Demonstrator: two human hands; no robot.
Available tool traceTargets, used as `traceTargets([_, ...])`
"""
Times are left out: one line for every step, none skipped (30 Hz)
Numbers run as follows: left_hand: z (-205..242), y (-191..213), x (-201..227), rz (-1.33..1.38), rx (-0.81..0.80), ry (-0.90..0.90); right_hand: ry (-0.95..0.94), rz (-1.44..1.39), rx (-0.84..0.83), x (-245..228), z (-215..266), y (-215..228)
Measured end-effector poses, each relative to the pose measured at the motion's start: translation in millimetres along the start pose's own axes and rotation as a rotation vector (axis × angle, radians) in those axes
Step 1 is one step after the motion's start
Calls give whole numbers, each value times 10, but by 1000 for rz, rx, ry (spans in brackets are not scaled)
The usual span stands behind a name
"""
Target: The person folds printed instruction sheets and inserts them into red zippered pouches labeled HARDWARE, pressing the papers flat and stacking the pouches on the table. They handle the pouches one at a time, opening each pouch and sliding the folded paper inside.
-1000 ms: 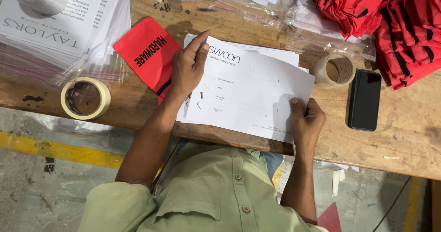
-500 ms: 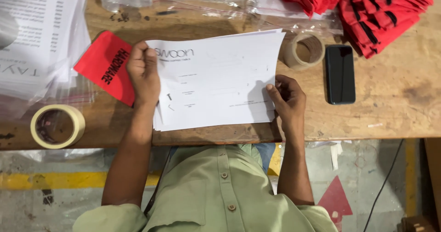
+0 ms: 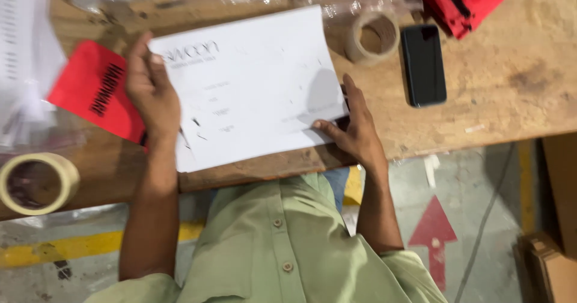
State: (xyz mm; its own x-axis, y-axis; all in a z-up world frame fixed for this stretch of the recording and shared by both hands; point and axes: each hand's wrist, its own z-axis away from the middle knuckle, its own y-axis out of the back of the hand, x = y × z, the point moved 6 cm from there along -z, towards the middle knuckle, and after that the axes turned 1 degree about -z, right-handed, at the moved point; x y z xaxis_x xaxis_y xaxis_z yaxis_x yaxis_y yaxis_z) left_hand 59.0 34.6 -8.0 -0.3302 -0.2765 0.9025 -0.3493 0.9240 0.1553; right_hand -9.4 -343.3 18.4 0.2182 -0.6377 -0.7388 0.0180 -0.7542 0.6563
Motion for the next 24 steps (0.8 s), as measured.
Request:
traceTargets([57,-10,-26,4,-14,29,-29,6,-13,-12,39,34])
traceTargets([111,-16,-21,-13,-24,12,-34,-39,-61,-42,73,49])
traceTargets([70,-12,-8,-32,-27,-26,-20,-87,-95,-80,22,52])
traceTargets([89,-9,-10,-28,-35,-19,-32,-85,-96,-59,60,38])
traceTargets([65,-16,-10,4,-34,-20,-58,-100,-81,-24,57,38])
traceTargets([38,-20,-5,37,-33,-21,-85,-115,-66,6,54,40])
traceTargets([49,-28,-7,40,-36,-19,-89,-112,-66,-5,48,47])
traceTargets([60,-29,-10,34,-36,-13,-124,-119,-64,0,45,50])
traceTargets([62,-14,-10,24,-33,-10,-155,-130,-65,0,25,41])
traceTargets([60,-26,-8,24,-33,-9,-154,-130,-65,30,33,35])
traceTargets([61,-19,2,18,-37,-14,-143,-126,-51,47,41,23])
traceTargets([62,-11,12,12,-42,-18,-132,-122,-36,64,50,10])
traceTargets([57,-11,20,7,-41,-17,-131,-126,-38,75,47,8])
traceTargets([52,-12,27,3,-43,-18,-114,-103,-39,76,43,8])
traceTargets([48,-21,32,1,-45,-17,-98,-78,-40,79,39,14])
traceTargets([46,-25,40,-2,-44,-17,-97,-80,-42,24,29,18])
traceTargets([44,-33,46,-4,-43,-13,-139,-159,-37,-3,18,26])
traceTargets([41,-36,54,-5,-42,-8,-182,-239,-34,-36,9,31])
traceTargets([42,-54,41,-10,-36,-11,-175,-241,-37,-32,19,-7])
traceTargets([39,-64,24,-5,-30,-5,-230,-399,47,7,35,-11])
traceTargets([24,-48,13,-5,-17,-3,-278,-560,126,43,28,-35])
traceTargets([27,-30,23,-14,-3,-9,-266,-567,116,-24,7,-94])
traceTargets([37,-23,24,-15,0,0,-194,-731,186,-101,-16,-100])
traceTargets([46,-15,26,-15,4,10,-122,-897,253,-174,-32,-105])
